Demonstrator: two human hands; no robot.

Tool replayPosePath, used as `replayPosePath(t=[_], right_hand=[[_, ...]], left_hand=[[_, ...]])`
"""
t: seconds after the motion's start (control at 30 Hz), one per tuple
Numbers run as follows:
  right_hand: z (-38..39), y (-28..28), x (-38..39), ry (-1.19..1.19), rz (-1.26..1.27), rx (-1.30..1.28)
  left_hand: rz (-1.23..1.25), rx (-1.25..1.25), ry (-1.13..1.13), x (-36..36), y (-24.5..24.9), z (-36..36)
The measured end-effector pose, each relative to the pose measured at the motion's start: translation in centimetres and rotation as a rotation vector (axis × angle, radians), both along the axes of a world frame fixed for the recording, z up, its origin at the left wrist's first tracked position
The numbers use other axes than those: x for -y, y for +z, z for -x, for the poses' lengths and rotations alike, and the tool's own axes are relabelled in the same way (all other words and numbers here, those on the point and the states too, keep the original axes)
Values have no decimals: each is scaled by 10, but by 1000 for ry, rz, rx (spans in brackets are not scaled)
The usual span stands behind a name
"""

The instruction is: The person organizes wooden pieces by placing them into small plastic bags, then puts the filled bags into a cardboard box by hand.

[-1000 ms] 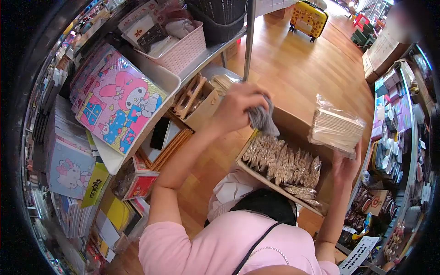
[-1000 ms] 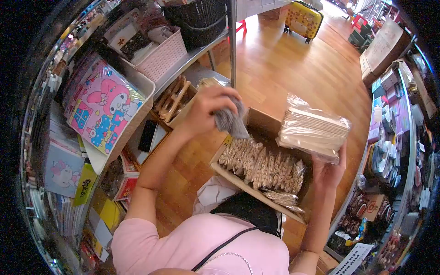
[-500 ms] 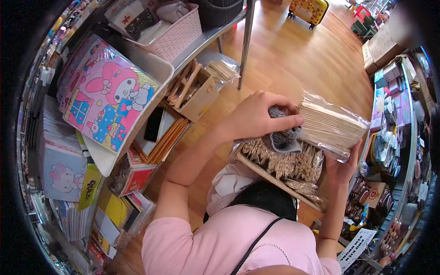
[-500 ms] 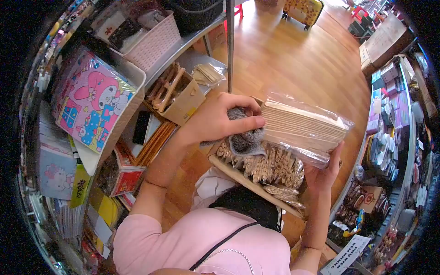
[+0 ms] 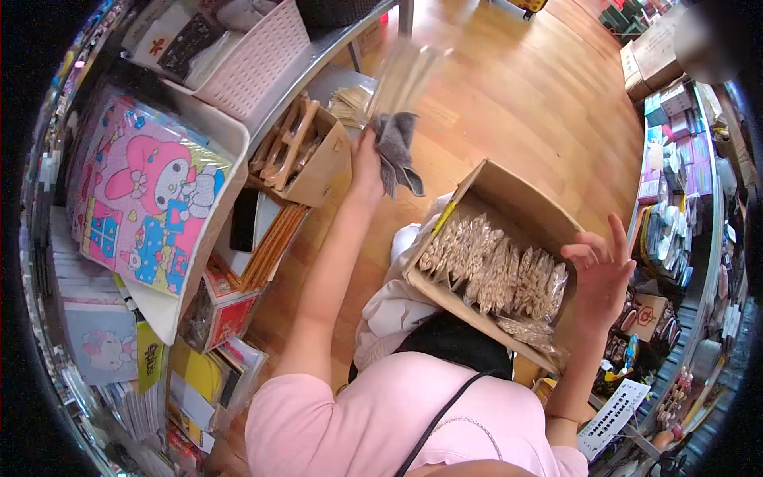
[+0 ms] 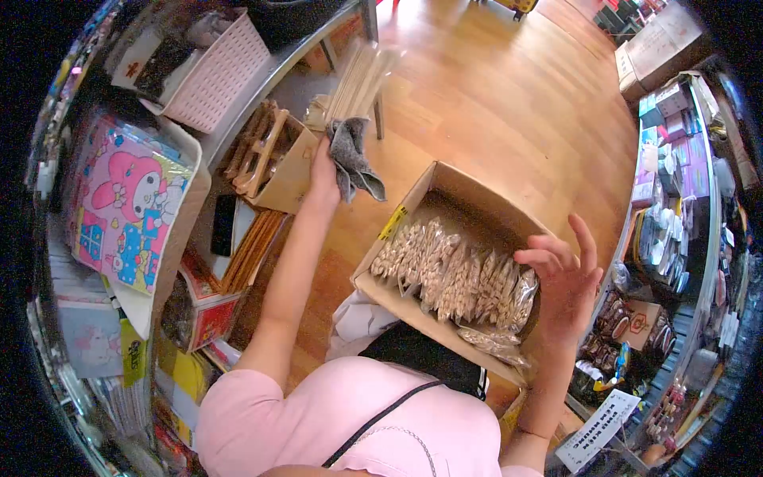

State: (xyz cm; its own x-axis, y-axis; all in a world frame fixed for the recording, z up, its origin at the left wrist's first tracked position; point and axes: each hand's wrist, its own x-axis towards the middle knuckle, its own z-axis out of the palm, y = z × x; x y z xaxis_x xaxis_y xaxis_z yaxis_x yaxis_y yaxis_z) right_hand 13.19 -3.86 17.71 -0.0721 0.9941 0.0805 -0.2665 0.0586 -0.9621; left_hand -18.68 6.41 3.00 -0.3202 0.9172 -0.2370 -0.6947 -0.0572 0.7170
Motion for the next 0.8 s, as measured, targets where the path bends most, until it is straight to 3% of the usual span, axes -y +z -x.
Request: replayPosePath(t=[0.07,0.1,0.23,0.37,0.53,0.6,0.73,0.8], right_hand=[[-3,-2,0,-5,-8,33],[-5,-2,0,-6,-22,59],[-3,-7,0,-30,-51,57],[-5,-7,0,-57,-54,114],[-5,-5,-1,-77,-87,146],[-2,0,-1,-110,-84,190],[1,3,1,-147,-74,272],[-1,5,1,-135,-65,287]], left_hand=[[84,115,-2,-23,-70,7],[133,180,107,-34,-92,2],[110,157,329,-77,-171,12],[128,154,408,-120,-185,25],[263,255,255,-118,-163,10],[267,182,209,-92,-151,2],[248,152,122,-41,-68,-4],[70,-21,74,-20,-30,-5]])
